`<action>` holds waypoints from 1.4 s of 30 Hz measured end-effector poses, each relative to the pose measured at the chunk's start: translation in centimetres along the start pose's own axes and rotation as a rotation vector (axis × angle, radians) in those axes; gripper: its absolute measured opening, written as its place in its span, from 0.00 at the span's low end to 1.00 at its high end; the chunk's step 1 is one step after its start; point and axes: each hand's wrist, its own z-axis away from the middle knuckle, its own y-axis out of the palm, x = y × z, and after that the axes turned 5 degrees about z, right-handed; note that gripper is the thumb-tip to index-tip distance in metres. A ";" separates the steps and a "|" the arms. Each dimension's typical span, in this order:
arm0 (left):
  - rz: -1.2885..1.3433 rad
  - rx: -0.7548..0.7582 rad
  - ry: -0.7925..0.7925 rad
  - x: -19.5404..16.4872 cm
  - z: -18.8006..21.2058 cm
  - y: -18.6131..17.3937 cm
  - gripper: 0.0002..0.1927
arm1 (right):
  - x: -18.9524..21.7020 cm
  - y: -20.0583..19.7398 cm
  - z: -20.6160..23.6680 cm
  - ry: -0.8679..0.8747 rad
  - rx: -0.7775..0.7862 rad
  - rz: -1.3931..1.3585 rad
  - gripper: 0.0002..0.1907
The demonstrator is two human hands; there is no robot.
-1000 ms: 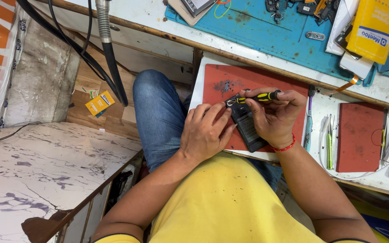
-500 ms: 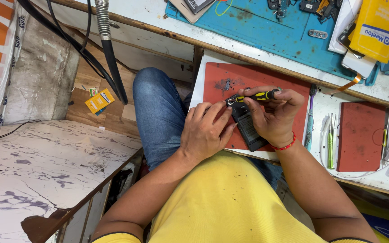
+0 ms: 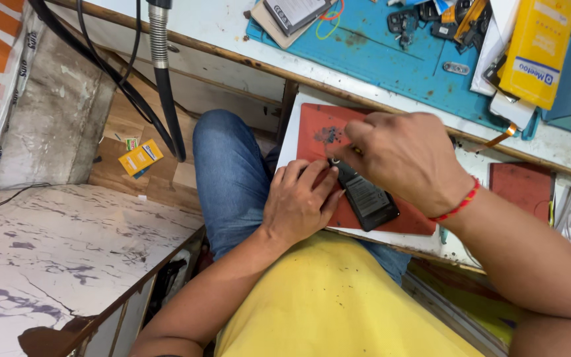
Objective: The person uses a screwdriver to remove screws from the back of a mobile phone, then removes the back cover and sets it aside. The person then picks up a small circuit board and uses a purple tool to scrape or clean its surface.
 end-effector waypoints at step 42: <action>0.037 0.006 -0.010 0.0 -0.1 0.0 0.18 | 0.0 1.6 -0.3 -0.181 0.043 -0.207 0.15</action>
